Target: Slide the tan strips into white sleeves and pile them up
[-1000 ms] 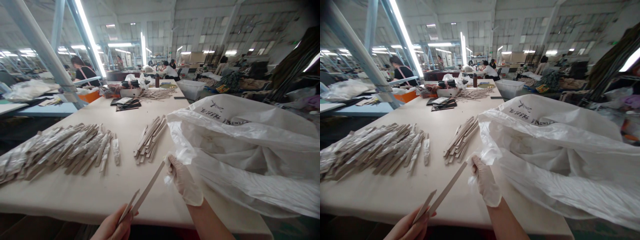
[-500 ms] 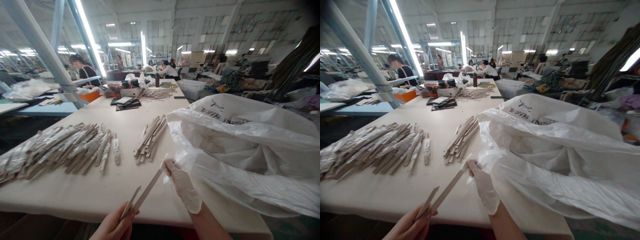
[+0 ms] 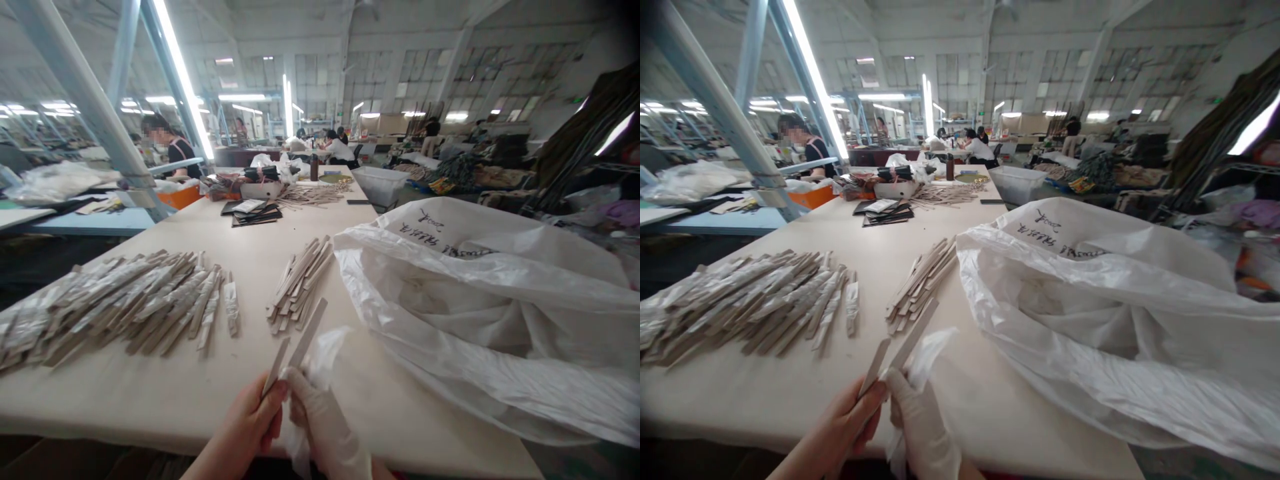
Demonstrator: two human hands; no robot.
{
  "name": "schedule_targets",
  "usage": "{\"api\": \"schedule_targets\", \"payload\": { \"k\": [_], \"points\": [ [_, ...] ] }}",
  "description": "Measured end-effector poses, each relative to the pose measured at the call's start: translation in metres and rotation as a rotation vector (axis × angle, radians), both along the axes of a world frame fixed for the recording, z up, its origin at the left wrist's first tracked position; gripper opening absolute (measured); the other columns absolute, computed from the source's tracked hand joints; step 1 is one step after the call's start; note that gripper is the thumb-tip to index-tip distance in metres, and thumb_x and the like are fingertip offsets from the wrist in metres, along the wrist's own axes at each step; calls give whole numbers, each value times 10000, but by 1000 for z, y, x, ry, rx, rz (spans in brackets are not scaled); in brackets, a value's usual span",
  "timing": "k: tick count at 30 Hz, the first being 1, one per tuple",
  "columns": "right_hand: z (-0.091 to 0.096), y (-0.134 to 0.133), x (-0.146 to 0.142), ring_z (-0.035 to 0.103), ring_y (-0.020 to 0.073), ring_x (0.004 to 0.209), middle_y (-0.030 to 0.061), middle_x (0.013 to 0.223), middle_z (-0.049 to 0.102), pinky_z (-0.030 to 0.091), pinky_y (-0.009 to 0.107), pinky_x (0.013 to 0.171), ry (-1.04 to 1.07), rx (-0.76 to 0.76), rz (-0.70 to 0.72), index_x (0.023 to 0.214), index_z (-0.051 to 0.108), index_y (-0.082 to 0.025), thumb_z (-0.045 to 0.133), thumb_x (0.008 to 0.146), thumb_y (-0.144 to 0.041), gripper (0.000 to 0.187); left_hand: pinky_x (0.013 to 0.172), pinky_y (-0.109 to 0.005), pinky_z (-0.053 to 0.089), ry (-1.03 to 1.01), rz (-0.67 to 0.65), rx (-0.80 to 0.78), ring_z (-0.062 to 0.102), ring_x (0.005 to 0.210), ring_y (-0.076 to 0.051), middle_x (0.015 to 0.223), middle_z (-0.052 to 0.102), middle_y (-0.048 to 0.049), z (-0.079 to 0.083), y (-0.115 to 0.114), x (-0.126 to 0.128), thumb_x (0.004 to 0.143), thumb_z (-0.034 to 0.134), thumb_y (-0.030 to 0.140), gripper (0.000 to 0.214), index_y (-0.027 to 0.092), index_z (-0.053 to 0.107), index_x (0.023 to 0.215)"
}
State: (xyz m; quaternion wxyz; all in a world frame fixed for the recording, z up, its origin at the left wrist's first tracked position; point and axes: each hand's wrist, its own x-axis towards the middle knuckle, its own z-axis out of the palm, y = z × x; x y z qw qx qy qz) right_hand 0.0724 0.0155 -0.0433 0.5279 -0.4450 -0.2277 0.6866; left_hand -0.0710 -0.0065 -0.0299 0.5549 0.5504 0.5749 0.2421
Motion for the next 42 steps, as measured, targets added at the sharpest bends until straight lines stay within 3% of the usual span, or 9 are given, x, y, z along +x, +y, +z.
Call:
{"api": "schedule_targets", "payload": {
  "k": [6, 10, 13, 18, 21, 25, 28, 36, 42],
  "points": [
    [-5, 4, 2, 155, 59, 374, -101, 389, 234, 154, 238, 389, 96, 11, -28, 500, 409, -203, 566, 680, -569, 437, 320, -159, 174, 35, -34, -54, 274, 289, -39, 383, 405, 105, -6, -5, -2, 760, 360, 612, 421, 202, 388, 673],
    [-12, 10, -7, 204, 50, 358, -102, 376, 294, 171, 215, 378, 277, -68, 144, 630, 570, -168, 647, 669, -459, 304, 339, -172, 233, 107, 37, 24, 311, 300, -60, 390, 413, 92, -5, 12, -11, 771, 314, 585, 407, 202, 399, 662],
    [-10, 20, 3, 248, 33, 347, -112, 405, 363, 204, 177, 374, 507, -49, 176, 921, 623, -145, 665, 679, -393, 349, 394, -206, 308, 288, 114, 158, 403, 353, -98, 422, 460, 53, 10, 48, -47, 776, 324, 545, 401, 199, 425, 599],
    [-4, 31, 25, 586, 96, 639, 25, 785, 680, 442, 226, 637, 660, -63, 255, 962, 643, -123, 640, 692, -242, 295, 511, -236, 319, 610, 306, 406, 465, 545, -162, 485, 482, 15, 44, 94, -107, 732, 450, 443, 312, 199, 462, 538],
    [-5, 27, 20, 613, 156, 849, 60, 962, 685, 440, 280, 762, 546, -43, 214, 954, 658, -145, 605, 745, -291, 261, 527, -226, 317, 536, 239, 430, 467, 605, -156, 597, 537, 6, 43, 78, -82, 748, 453, 429, 278, 178, 527, 653],
    [-9, 23, 12, 591, 182, 951, 66, 1010, 675, 410, 298, 845, 448, 15, 145, 963, 663, -160, 639, 721, -342, 303, 504, -207, 299, 233, -119, 204, 420, 546, -111, 585, 493, 45, 17, 38, -10, 749, 468, 379, 224, 169, 529, 700],
    [-10, 21, 14, 590, 183, 955, 64, 999, 675, 409, 295, 855, 449, 30, 147, 965, 663, -170, 641, 712, -358, 315, 497, -205, 282, 211, -63, 197, 373, 516, -92, 552, 402, 74, 4, 28, 20, 731, 490, 349, 185, 169, 493, 690],
    [-7, 17, 15, 618, 209, 783, 57, 788, 681, 467, 291, 634, 388, 66, 251, 926, 664, -173, 624, 691, -409, 336, 437, -192, 209, 66, -92, 163, 264, 446, -63, 495, 285, 111, -7, 38, 17, 666, 586, 270, 146, 173, 509, 744],
    [-14, 19, 10, 601, 196, 785, 44, 779, 666, 456, 282, 652, 328, 167, 293, 897, 673, -173, 600, 706, -406, 311, 603, -223, 358, -303, -102, 35, 472, 656, -114, 716, 528, 9, 2, 40, 28, 598, 680, 464, 419, 143, 535, 823]
  ]
}}
